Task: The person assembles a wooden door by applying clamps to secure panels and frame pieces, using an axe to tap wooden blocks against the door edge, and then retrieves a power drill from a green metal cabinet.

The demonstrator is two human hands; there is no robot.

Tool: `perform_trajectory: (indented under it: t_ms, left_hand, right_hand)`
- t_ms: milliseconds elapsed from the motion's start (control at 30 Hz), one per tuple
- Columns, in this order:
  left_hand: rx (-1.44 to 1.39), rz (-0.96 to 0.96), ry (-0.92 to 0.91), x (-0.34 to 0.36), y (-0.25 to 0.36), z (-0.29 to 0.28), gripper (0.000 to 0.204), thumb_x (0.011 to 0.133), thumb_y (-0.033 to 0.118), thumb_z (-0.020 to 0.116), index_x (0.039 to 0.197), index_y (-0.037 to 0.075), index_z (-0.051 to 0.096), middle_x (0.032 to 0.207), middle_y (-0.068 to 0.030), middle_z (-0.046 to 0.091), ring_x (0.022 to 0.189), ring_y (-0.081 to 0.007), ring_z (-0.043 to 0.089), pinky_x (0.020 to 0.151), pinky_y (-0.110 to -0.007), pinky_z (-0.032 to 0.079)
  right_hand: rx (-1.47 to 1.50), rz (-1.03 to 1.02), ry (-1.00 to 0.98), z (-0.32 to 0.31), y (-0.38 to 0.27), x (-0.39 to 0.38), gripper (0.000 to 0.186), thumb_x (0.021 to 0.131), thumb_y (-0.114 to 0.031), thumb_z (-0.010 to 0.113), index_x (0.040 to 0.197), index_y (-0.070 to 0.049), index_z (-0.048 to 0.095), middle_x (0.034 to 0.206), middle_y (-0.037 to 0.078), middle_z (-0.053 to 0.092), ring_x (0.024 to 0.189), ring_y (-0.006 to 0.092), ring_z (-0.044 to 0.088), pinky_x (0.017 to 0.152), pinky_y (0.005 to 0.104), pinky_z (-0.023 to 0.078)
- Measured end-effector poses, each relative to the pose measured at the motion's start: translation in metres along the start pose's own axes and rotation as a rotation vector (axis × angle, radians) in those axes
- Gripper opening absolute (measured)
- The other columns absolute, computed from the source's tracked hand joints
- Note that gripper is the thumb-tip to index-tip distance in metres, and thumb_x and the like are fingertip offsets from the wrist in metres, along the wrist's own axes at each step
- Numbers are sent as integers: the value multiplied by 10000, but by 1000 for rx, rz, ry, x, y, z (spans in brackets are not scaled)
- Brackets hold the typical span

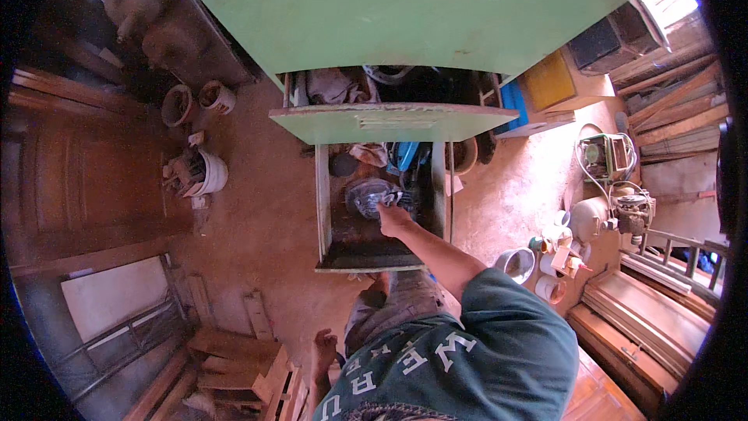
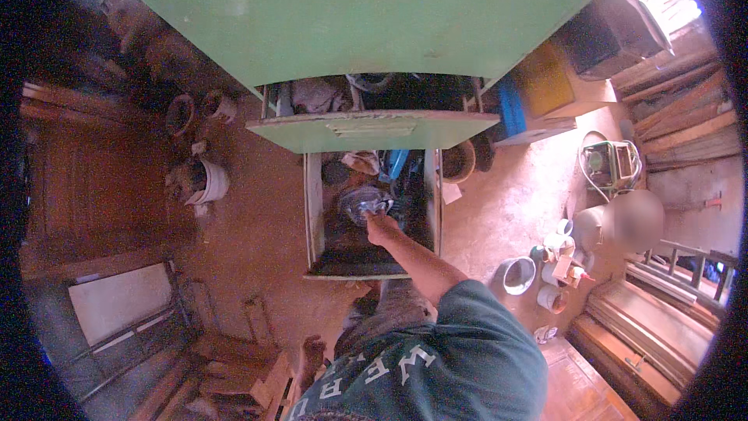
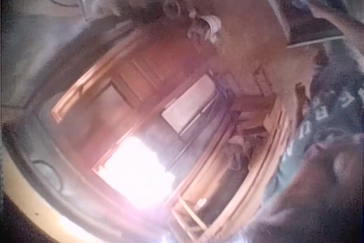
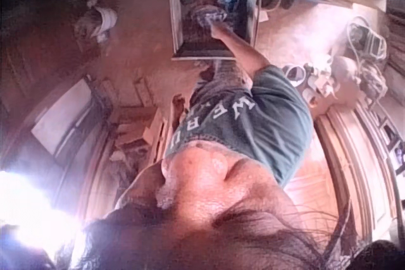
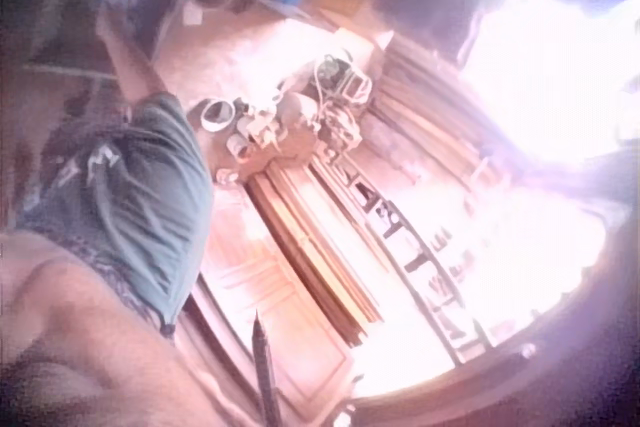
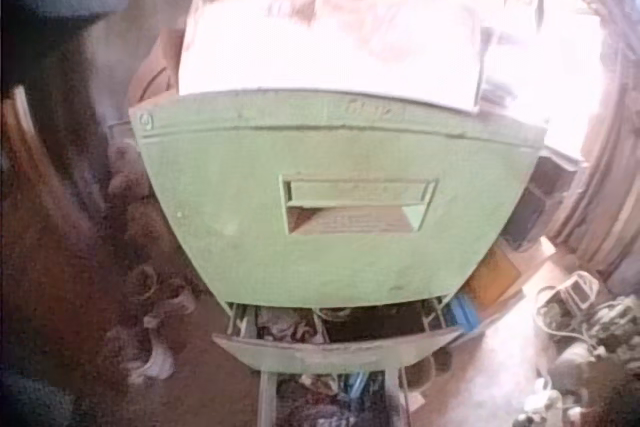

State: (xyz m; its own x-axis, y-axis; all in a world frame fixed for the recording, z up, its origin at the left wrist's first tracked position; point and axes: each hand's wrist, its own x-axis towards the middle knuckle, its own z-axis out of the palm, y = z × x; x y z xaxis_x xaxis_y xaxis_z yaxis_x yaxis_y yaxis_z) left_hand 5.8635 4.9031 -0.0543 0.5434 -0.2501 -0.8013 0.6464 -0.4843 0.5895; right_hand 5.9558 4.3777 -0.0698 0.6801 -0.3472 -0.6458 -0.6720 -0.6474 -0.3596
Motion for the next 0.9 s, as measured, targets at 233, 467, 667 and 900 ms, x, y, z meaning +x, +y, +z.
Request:
perform_trajectory:
  t_ms: [233, 467, 667, 900]
  left_hand:
    - [103, -106, -255, 30, 177, 97, 391, 968, 129, 680, 1324, 12, 571, 1084, -131, 724, 956, -201, 687, 840, -324, 551]
    - [-91, 36, -777, 92, 182, 151, 386, 1045, 188, 510, 1404, 57, 560, 1437, -138, 581, 1280, -261, 576, 1078, -358, 475]
    - [77, 439, -846, 157, 188, 167, 453, 1064, 279, 380, 1431, 54, 522, 1568, -198, 422, 1434, -317, 425, 1207, -448, 334]
    - [-862, -263, -704, 200, 332, 205, 684, 998, 417, 586, 1537, 77, 337, 1568, -256, 389, 1396, -398, 451, 1171, -515, 380]
  right_hand:
    - [427, -359, 399, -80, 43, -73, 763, 816, -49, 704, 1489, -61, 346, 1227, 233, 629, 1168, 386, 624, 1033, 427, 477]
    - [817, -520, 28, -234, 14, -214, 336, 804, 55, 637, 1127, -29, 672, 974, 72, 663, 924, 186, 624, 862, 334, 504]
    - [918, -485, -30, -335, 50, -277, 281, 808, 86, 619, 1052, -30, 698, 969, 71, 671, 857, 171, 646, 771, 330, 528]
    - [718, -166, 492, -331, 79, -315, 326, 732, 135, 623, 987, -45, 719, 879, 58, 681, 811, 161, 646, 739, 297, 510]
